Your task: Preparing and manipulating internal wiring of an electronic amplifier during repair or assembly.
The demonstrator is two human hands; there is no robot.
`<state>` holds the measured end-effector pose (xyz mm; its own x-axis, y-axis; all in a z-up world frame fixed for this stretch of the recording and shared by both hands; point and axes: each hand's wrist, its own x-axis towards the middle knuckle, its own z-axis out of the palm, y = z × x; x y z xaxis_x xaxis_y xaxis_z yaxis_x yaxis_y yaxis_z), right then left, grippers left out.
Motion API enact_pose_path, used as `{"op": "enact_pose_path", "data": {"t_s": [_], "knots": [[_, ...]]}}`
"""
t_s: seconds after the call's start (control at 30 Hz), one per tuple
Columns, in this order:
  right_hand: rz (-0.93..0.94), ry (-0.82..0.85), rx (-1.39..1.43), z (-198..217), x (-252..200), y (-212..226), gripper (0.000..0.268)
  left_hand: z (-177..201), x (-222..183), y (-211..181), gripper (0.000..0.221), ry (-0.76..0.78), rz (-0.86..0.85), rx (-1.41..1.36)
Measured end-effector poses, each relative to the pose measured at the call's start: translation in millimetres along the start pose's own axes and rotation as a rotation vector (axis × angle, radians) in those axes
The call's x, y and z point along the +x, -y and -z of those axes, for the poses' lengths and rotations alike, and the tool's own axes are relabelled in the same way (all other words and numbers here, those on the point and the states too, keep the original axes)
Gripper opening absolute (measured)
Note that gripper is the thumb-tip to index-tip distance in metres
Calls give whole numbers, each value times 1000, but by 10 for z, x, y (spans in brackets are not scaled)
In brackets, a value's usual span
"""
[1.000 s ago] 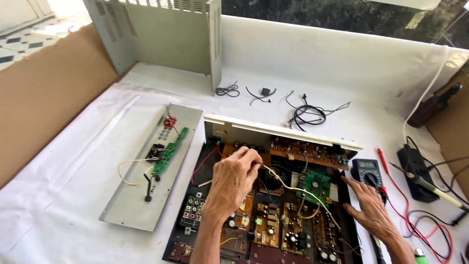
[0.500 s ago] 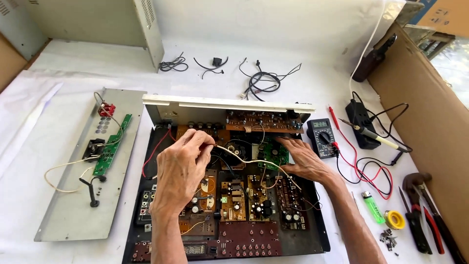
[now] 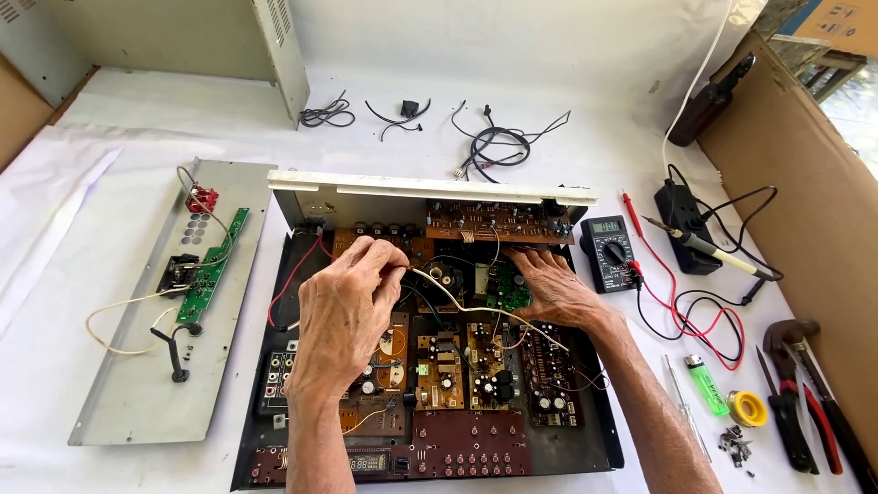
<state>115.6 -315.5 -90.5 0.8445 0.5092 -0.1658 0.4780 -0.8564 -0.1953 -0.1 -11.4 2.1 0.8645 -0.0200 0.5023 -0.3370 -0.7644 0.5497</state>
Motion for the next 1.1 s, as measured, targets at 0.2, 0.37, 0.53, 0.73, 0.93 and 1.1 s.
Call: {"op": "enact_pose_path", "data": {"t_s": [0.2,0.37,0.53,0.73,0.93,1.1], "knots": [[-4,-19,-95,-17,43,25,111,-24,2,8,10,-5,-5,8],[0,-25,-119,48,63,-14,109,-24,-5,3,10,7,-2,26],[14,-1,-63,112,34,106,108,-36,-4,-2,10,13,-3,26],[13,39,29,207,-13,134,113,-19,1,-6,9,47,11,32],[-45,-60,307,150,-123,-166,87,38,23,-63,11,72,37,-4],[-72,-313,486,66,-557,-282,47,19,16,-16,11,68,44,-39]]}}
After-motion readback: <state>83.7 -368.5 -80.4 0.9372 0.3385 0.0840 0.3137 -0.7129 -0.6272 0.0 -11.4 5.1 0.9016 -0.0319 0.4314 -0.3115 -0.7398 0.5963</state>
